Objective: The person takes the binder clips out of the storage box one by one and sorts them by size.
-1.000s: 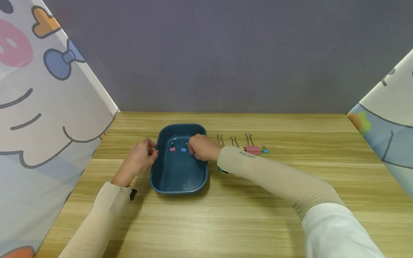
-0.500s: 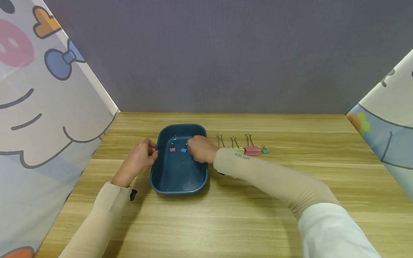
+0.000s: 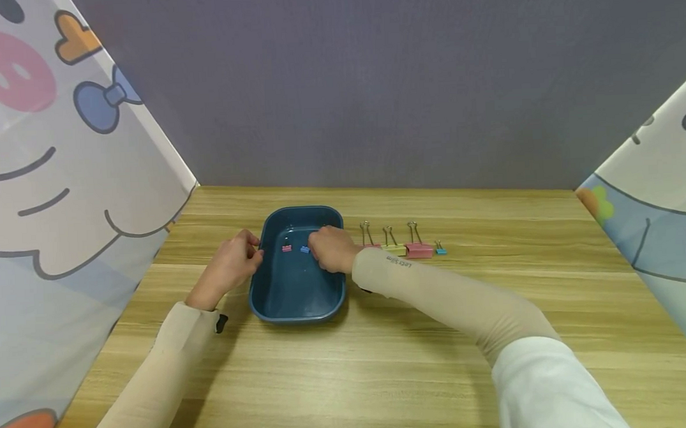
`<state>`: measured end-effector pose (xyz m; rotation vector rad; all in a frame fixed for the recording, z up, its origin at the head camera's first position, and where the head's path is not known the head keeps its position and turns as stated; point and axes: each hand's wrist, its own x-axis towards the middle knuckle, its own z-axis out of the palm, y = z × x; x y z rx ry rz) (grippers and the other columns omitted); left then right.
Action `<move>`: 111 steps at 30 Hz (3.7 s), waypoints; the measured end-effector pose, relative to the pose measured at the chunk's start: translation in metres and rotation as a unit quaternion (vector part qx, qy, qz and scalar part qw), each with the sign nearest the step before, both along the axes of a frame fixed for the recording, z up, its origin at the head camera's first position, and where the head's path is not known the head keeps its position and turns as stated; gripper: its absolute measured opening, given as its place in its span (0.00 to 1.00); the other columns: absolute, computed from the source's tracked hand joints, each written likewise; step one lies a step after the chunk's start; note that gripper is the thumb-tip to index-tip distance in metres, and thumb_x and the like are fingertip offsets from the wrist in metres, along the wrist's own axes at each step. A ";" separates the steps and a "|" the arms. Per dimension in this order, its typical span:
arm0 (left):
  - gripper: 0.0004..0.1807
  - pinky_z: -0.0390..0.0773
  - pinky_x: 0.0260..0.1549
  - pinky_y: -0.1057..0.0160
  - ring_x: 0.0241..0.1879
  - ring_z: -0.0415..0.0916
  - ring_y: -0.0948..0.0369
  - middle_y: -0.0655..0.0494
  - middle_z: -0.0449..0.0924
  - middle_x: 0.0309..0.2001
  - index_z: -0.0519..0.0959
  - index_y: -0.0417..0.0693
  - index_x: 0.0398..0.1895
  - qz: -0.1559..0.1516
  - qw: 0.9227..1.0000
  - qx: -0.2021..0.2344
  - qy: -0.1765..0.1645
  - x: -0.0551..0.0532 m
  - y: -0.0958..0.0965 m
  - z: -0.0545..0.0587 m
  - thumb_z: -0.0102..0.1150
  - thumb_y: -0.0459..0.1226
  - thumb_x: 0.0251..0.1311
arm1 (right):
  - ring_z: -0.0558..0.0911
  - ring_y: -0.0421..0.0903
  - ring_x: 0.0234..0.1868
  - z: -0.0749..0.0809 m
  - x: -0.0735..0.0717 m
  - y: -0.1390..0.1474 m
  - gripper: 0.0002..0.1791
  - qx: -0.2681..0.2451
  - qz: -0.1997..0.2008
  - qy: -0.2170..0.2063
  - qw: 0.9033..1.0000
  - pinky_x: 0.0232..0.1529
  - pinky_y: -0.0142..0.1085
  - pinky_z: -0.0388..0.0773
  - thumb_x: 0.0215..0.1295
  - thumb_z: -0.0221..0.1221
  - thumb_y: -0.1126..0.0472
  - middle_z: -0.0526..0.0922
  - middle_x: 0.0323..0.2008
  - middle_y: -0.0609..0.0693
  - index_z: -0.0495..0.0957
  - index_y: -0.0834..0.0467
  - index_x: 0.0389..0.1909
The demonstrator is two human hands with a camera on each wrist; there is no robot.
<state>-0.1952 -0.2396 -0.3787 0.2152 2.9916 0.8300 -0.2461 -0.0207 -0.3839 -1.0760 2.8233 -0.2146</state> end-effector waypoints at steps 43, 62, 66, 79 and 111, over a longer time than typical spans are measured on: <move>0.13 0.75 0.25 0.58 0.26 0.75 0.55 0.41 0.79 0.33 0.69 0.31 0.45 -0.008 1.000 0.005 0.002 0.003 -0.001 0.004 0.53 0.32 0.63 | 0.72 0.42 0.36 0.013 0.020 0.100 0.06 -0.293 0.077 0.109 0.947 0.35 0.33 0.71 0.52 0.68 0.68 0.82 0.31 0.44 0.86 0.54 0.28; 0.13 0.76 0.26 0.58 0.27 0.76 0.54 0.40 0.80 0.33 0.69 0.31 0.45 -0.006 1.000 0.001 0.000 0.001 0.001 0.001 0.53 0.32 0.63 | 0.74 0.41 0.36 -0.021 0.030 0.146 0.05 -0.196 0.089 0.050 0.975 0.54 0.43 0.70 0.51 0.70 0.65 0.80 0.30 0.41 0.84 0.54 0.27; 0.12 0.76 0.26 0.57 0.27 0.76 0.54 0.40 0.80 0.33 0.69 0.31 0.45 -0.006 1.000 0.001 0.002 0.001 0.001 0.002 0.54 0.32 0.63 | 0.74 0.40 0.36 -0.027 0.033 0.147 0.04 -0.184 0.083 0.029 0.979 0.44 0.36 0.73 0.52 0.69 0.64 0.80 0.30 0.41 0.84 0.53 0.28; 0.12 0.76 0.25 0.58 0.26 0.75 0.55 0.41 0.80 0.32 0.69 0.31 0.44 -0.010 1.000 -0.002 0.007 0.000 0.001 0.001 0.53 0.32 0.63 | 0.71 0.40 0.32 -0.037 0.035 0.144 0.06 -0.167 0.070 0.021 0.983 0.35 0.34 0.71 0.52 0.68 0.68 0.80 0.28 0.41 0.83 0.54 0.26; 0.11 0.76 0.25 0.58 0.26 0.75 0.55 0.41 0.80 0.32 0.69 0.32 0.44 -0.009 1.000 0.000 0.006 0.002 0.001 0.002 0.53 0.32 0.63 | 0.74 0.46 0.36 0.002 0.031 0.134 0.04 -0.239 0.068 0.053 0.967 0.35 0.33 0.72 0.54 0.66 0.67 0.78 0.30 0.42 0.84 0.57 0.31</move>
